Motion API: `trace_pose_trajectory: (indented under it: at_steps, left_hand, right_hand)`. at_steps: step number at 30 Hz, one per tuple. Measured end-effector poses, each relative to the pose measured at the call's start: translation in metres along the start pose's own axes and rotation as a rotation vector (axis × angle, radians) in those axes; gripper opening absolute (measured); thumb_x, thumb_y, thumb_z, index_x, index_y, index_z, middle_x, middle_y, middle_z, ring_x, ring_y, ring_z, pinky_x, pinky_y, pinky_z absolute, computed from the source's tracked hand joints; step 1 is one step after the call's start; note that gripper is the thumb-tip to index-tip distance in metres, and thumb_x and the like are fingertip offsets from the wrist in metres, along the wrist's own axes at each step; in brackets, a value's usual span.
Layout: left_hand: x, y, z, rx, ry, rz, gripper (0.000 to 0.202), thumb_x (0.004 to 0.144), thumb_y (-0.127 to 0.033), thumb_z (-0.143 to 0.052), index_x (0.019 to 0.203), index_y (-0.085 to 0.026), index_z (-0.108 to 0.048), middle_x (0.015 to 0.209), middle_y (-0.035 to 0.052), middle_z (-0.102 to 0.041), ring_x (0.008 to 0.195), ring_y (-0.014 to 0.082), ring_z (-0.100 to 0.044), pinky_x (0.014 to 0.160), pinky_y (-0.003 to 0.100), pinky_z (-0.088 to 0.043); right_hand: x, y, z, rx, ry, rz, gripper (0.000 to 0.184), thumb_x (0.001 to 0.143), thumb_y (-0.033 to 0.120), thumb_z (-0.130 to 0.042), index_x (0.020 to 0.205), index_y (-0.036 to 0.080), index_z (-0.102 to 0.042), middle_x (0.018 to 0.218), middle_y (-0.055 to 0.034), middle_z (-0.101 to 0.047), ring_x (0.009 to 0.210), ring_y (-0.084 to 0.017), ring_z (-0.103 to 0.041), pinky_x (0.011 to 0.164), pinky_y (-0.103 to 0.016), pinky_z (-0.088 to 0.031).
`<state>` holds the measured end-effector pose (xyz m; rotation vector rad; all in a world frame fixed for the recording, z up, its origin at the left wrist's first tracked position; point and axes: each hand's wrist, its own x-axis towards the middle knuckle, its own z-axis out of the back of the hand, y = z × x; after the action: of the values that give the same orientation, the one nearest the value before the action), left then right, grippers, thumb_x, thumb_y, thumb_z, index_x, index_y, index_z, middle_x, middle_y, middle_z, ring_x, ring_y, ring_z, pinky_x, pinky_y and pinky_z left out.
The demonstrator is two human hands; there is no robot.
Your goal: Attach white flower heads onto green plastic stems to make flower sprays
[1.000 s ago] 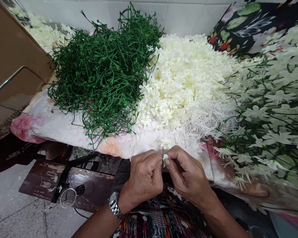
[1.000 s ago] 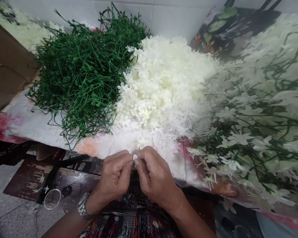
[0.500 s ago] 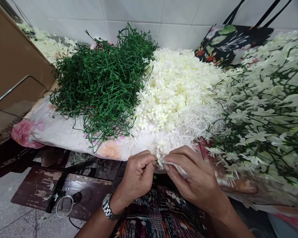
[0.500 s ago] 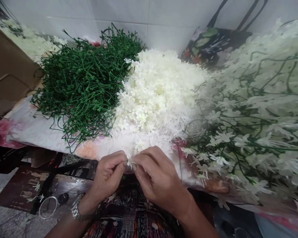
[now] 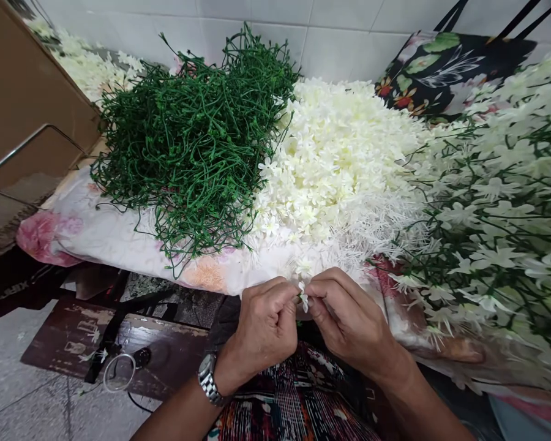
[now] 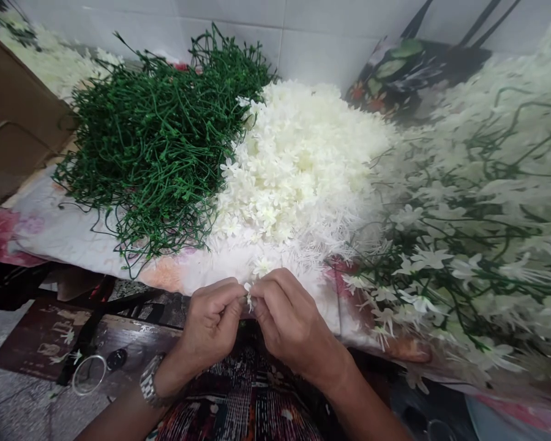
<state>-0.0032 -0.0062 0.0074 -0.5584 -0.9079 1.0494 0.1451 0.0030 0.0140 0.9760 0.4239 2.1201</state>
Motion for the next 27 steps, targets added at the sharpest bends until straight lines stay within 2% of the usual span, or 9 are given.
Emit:
trace_pose_trajectory:
  at_steps: [8, 11, 14, 17, 19, 21, 24, 27]
  left_hand:
    - [-0.001, 0.0, -0.004, 0.057, -0.007, 0.003, 0.027, 0.073, -0.003, -0.039, 0.054, -0.02, -0.033, 0.05, -0.0038, -0.036, 0.046, 0.0102, -0.037, 0.046, 0.023, -0.027]
    - [0.0, 0.001, -0.002, -0.019, -0.008, 0.036, 0.027, 0.076, -0.004, -0.04, 0.055, -0.02, -0.034, 0.051, -0.0043, -0.036, 0.047, 0.0098, -0.037, 0.046, 0.022, -0.028]
    - [0.001, -0.001, 0.004, -0.159, -0.011, 0.116, 0.026, 0.08, -0.009, -0.041, 0.057, -0.019, -0.039, 0.053, -0.0046, -0.037, 0.049, 0.0092, -0.04, 0.047, 0.02, -0.031]
    - [0.002, -0.007, 0.005, -0.22, -0.12, 0.198, 0.025, 0.082, -0.012, -0.042, 0.058, -0.019, -0.041, 0.054, -0.0048, -0.037, 0.05, 0.0092, -0.039, 0.047, 0.02, -0.032]
    - [0.001, -0.01, 0.003, -0.228, -0.199, 0.249, 0.025, 0.082, -0.013, -0.042, 0.058, -0.019, -0.04, 0.055, -0.0051, -0.035, 0.051, 0.0092, -0.037, 0.047, 0.02, -0.032]
    - [0.0, -0.012, 0.0, -0.254, -0.245, 0.302, 0.026, 0.081, -0.014, -0.042, 0.057, -0.019, -0.038, 0.055, -0.0054, -0.032, 0.051, 0.0091, -0.034, 0.047, 0.02, -0.031]
    - [-0.005, -0.01, -0.004, -0.374, -0.232, 0.384, 0.025, 0.081, -0.016, -0.044, 0.058, -0.019, -0.038, 0.056, -0.0051, -0.031, 0.053, 0.0094, -0.033, 0.049, 0.02, -0.032]
    - [-0.009, -0.007, 0.0, -0.554, -0.133, 0.437, 0.013, 0.079, -0.019, -0.05, 0.067, -0.018, -0.046, 0.06, -0.0041, -0.037, 0.057, 0.0104, -0.037, 0.052, 0.021, -0.035]
  right_hand:
    - [0.001, 0.0, -0.002, -0.005, -0.001, -0.006, 0.015, 0.087, 0.005, -0.043, 0.088, 0.018, -0.049, 0.075, -0.0027, -0.05, 0.072, -0.013, -0.052, 0.062, -0.026, -0.048]
    - [0.002, 0.0, 0.002, 0.001, -0.016, 0.002, 0.015, 0.088, 0.006, -0.044, 0.089, 0.018, -0.053, 0.075, -0.0026, -0.052, 0.071, -0.014, -0.054, 0.062, -0.027, -0.049]
    - [0.001, 0.004, 0.01, -0.027, -0.043, -0.025, 0.016, 0.088, 0.011, -0.048, 0.101, 0.017, -0.055, 0.087, -0.0069, -0.057, 0.079, -0.015, -0.057, 0.067, -0.028, -0.05]
    - [-0.005, 0.014, 0.012, -0.028, -0.074, -0.092, 0.02, 0.087, 0.017, -0.052, 0.107, 0.016, -0.053, 0.085, -0.0061, -0.057, 0.072, -0.014, -0.055, 0.062, -0.027, -0.05]
    - [-0.01, 0.021, 0.007, 0.039, -0.021, -0.098, 0.016, 0.087, 0.022, -0.054, 0.101, 0.016, -0.053, 0.077, -0.0037, -0.057, 0.067, -0.014, -0.054, 0.059, -0.026, -0.049]
    - [-0.013, 0.025, -0.002, 0.108, 0.033, -0.079, 0.008, 0.088, 0.018, -0.05, 0.095, 0.016, -0.053, 0.074, -0.0032, -0.057, 0.066, -0.014, -0.054, 0.058, -0.026, -0.048]
    - [-0.015, 0.024, -0.009, 0.12, 0.01, -0.062, 0.013, 0.088, 0.009, -0.043, 0.087, 0.016, -0.054, 0.068, -0.0023, -0.054, 0.061, -0.013, -0.05, 0.054, -0.025, -0.045]
    - [-0.011, 0.02, -0.002, 0.094, 0.015, -0.048, 0.015, 0.088, 0.007, -0.043, 0.086, 0.015, -0.055, 0.068, -0.0029, -0.054, 0.062, -0.013, -0.049, 0.054, -0.025, -0.044]
